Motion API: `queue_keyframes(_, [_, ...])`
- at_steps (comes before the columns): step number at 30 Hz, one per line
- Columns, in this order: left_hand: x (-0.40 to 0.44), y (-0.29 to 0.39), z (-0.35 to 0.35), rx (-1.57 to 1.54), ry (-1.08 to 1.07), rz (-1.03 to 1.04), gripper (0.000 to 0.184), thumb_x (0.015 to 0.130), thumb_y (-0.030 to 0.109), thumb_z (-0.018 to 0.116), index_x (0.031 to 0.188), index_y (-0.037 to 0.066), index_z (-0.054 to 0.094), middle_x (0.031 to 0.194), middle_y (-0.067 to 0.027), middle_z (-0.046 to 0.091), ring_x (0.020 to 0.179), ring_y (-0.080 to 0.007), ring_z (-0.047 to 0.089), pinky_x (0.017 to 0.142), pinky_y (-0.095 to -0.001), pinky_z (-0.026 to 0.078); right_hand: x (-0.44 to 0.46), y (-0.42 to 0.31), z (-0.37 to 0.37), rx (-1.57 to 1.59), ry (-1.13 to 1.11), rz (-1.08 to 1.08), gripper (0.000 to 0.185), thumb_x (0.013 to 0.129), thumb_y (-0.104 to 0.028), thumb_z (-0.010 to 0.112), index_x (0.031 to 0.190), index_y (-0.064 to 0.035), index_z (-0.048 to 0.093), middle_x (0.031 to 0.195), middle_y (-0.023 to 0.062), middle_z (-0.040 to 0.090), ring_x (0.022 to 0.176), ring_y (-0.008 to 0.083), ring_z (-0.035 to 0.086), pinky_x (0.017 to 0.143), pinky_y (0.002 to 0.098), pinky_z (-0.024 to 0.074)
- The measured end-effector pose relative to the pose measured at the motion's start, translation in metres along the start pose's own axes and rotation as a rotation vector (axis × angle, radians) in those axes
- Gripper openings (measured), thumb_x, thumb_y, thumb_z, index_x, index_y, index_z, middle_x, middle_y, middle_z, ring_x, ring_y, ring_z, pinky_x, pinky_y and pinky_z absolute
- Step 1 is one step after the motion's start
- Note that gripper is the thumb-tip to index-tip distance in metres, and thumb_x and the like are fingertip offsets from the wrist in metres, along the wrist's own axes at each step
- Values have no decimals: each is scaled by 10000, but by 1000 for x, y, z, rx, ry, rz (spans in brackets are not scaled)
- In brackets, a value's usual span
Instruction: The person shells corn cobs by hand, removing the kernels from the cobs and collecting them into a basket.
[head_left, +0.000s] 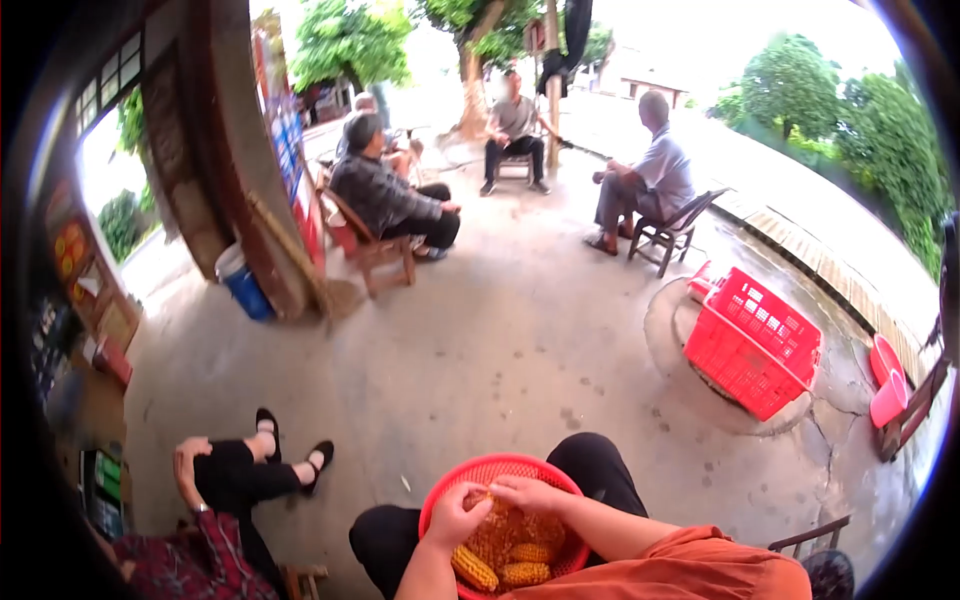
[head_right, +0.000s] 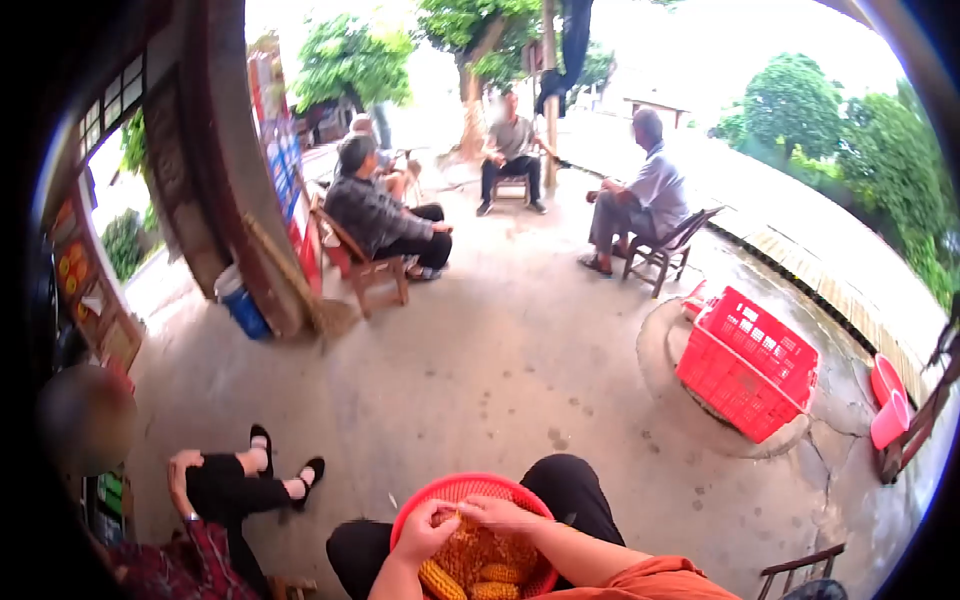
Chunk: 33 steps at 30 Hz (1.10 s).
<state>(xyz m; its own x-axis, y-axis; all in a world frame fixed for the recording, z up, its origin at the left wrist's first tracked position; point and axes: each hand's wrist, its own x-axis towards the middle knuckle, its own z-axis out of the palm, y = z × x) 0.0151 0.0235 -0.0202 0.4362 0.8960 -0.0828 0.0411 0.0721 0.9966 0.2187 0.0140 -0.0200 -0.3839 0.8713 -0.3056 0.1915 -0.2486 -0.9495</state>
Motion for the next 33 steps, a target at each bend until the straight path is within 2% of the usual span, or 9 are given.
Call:
queue_keyframes(1, [1,4,1,11,-19,15,189,863,93,680,1029,20,628,913,-47,654,848,-91,621,738,-237,504,0,-2,-1,-17,-28,-54,385,1022,-430,461,1131,-79,575,872,11,559,779,104,556,628,258,499])
queue_keyframes(6, [-4,13,3,91,7,-16,182,869,111,682,1013,10,634,920,-39,657,828,-88,620,728,-236,503,1,3,1,-80,21,-76,403,1023,-432,458,1113,-60,586,880,13,563,800,105,540,705,268,467])
queue_keyframes(13, [-3,6,8,258,88,93,112,903,110,616,949,14,650,763,-24,632,685,-79,576,632,-249,481,-7,-9,0,-84,-6,-34,434,1014,-445,463,1123,-50,605,955,34,595,878,137,553,791,289,460])
queue_keyframes(16, [-5,18,12,309,120,166,115,914,124,613,925,17,653,756,-36,625,671,-85,575,630,-249,478,-3,-2,1,-127,29,-87,442,1011,-443,466,1141,-48,616,1010,48,622,905,148,563,818,297,457])
queue_keyframes(20, [-4,12,11,312,127,174,152,904,147,648,969,9,644,786,-46,642,694,-98,589,647,-255,488,-5,-5,0,-120,75,-80,453,1010,-443,467,1138,-39,625,1049,63,639,914,153,572,820,301,457])
queue_keyframes(22, [-5,11,14,113,86,106,228,887,175,687,1025,3,630,839,-67,668,745,-115,618,680,-264,503,-2,-6,-5,26,73,80,453,1009,-444,468,1134,-39,628,1030,63,639,924,152,572,828,301,455])
queue_keyframes(25, [-6,17,15,253,76,169,279,872,183,708,1062,-1,617,881,-80,680,795,-123,640,710,-272,515,-2,-5,-5,13,76,96,449,1010,-448,469,1129,-45,626,991,54,631,886,142,571,773,288,466])
queue_keyframes(33, [-7,14,12,196,46,126,259,884,180,690,1049,-5,616,894,-80,678,796,-120,644,712,-274,518,-8,-14,-3,-13,58,67,450,1007,-461,474,1134,-55,619,993,41,622,869,129,566,749,276,476])
